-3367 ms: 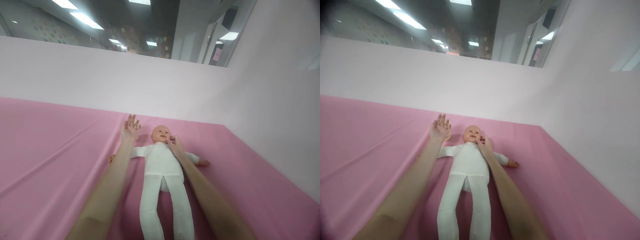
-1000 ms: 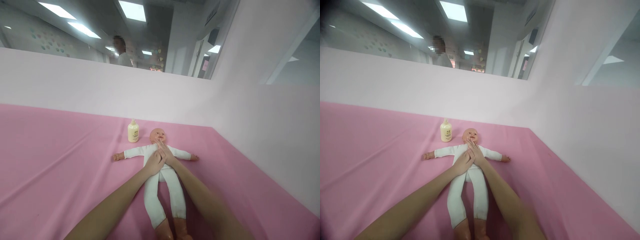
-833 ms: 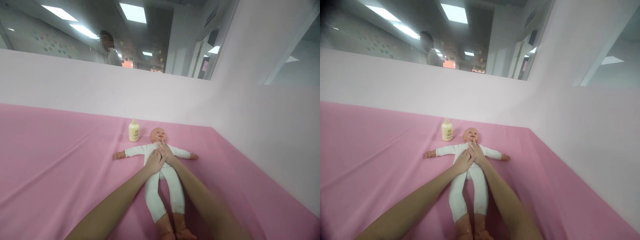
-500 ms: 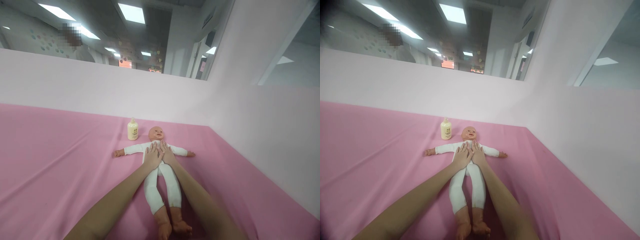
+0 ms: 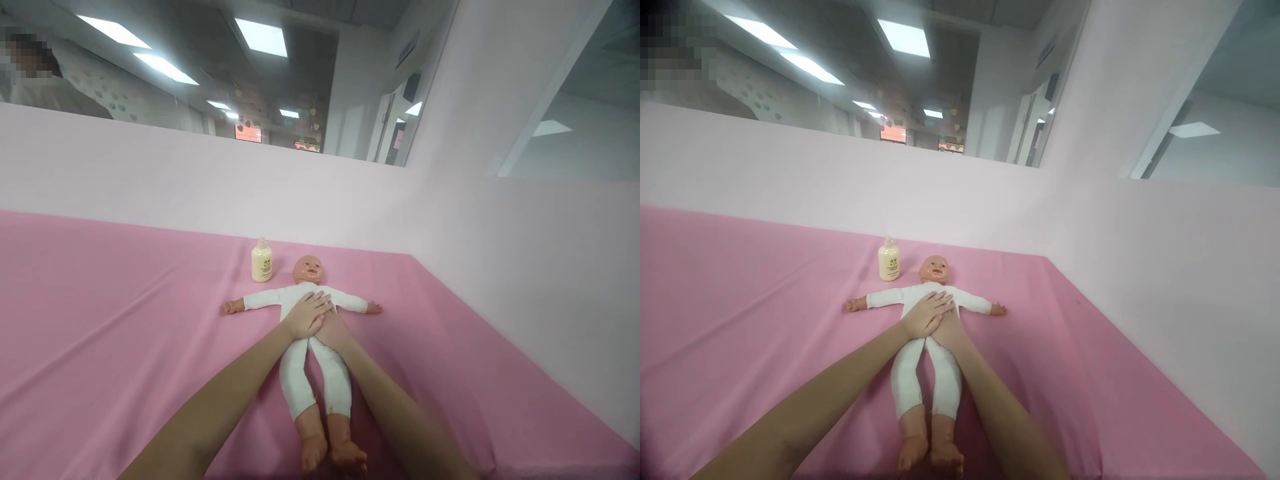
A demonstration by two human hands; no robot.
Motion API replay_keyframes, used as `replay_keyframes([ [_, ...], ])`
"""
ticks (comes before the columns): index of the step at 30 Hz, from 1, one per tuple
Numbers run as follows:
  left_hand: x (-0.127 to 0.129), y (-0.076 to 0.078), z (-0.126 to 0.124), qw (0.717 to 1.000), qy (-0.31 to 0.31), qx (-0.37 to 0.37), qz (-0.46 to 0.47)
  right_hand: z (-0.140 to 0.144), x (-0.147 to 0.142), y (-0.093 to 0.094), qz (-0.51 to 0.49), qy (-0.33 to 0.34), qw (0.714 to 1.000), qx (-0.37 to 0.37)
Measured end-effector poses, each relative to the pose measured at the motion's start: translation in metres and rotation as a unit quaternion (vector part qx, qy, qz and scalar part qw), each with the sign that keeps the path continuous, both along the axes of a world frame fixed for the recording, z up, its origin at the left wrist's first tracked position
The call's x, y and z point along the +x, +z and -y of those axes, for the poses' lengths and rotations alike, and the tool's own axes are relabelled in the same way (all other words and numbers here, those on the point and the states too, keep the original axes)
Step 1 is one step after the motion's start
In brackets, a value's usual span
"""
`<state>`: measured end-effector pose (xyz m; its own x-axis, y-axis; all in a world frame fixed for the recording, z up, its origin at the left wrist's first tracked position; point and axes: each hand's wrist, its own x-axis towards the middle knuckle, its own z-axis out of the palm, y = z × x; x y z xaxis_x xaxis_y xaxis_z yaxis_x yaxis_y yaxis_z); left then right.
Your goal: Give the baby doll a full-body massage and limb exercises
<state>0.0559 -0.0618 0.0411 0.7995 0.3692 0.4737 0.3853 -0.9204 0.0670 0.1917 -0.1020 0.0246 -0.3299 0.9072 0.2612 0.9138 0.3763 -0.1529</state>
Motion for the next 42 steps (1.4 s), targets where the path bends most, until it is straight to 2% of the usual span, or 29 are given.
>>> replay_keyframes([
  [7, 0.001, -0.002, -0.001, 0.998, 0.043, -0.035, 0.015, -0.001, 0.005, 0.003, -0.029, 0.037, 0.999, 0.019],
  [14, 0.0, -0.002, -0.001, 0.996, 0.063, -0.055, 0.025, 0.001, 0.009, 0.003, -0.093, 0.061, 0.993, 0.029],
  [25, 0.001, -0.004, -0.001, 0.993, 0.08, -0.079, 0.03, -0.001, 0.009, 0.005, -0.123, 0.075, 0.989, 0.025],
  [42, -0.001, -0.007, -0.005, 0.994, 0.087, -0.063, 0.037, 0.003, 0.011, 0.011, -0.197, 0.089, 0.975, 0.047],
])
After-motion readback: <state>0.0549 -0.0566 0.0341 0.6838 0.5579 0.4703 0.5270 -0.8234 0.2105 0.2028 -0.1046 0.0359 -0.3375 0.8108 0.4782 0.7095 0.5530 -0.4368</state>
